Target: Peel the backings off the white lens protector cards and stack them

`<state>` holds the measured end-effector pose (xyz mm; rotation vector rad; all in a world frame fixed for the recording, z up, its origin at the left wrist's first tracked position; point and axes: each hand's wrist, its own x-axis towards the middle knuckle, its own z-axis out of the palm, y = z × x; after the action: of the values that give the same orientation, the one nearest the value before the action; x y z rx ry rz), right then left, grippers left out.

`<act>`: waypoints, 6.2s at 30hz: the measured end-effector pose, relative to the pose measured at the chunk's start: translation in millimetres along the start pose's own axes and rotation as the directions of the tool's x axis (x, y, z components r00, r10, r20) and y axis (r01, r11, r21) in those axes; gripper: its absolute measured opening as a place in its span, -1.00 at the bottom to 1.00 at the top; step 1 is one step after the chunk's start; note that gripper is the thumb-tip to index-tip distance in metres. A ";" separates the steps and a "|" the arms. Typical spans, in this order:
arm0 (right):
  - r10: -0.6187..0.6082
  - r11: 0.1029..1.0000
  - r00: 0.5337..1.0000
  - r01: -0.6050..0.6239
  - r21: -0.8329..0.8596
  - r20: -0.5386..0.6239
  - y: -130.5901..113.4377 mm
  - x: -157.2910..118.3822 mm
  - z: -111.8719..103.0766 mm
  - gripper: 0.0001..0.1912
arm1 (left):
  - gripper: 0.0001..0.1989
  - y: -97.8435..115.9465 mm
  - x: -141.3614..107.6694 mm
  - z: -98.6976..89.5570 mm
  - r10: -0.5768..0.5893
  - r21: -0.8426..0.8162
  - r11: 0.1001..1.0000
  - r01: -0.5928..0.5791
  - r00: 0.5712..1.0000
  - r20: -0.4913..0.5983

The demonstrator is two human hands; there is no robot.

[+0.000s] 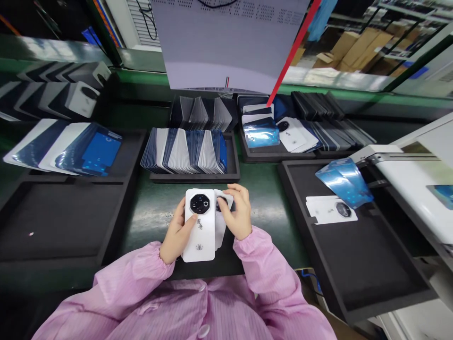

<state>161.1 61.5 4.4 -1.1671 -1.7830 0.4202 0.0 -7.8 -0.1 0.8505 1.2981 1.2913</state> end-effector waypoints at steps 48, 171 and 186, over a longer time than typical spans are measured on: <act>-0.556 0.805 0.826 0.507 0.307 0.094 -23.8 -16.4 4.5 -0.55 | -0.39 -0.6 -0.4 -4.1 0.034 0.123 0.992 -0.035 0.999 0.007; 0.096 0.819 0.877 -0.338 0.464 0.471 -16.7 -33.0 16.8 -0.05 | -0.32 0.3 -2.6 3.8 -0.038 -0.193 0.979 0.068 0.988 0.152; 0.131 0.981 0.972 -0.155 0.115 0.196 -52.8 17.0 1.5 -0.90 | -0.33 -3.1 -9.0 0.5 0.117 0.036 0.993 -0.117 0.993 -0.007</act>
<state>129.8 50.4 48.9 -1.2008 -1.8072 0.7426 2.7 -16.8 -1.2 0.9590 1.2976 1.3678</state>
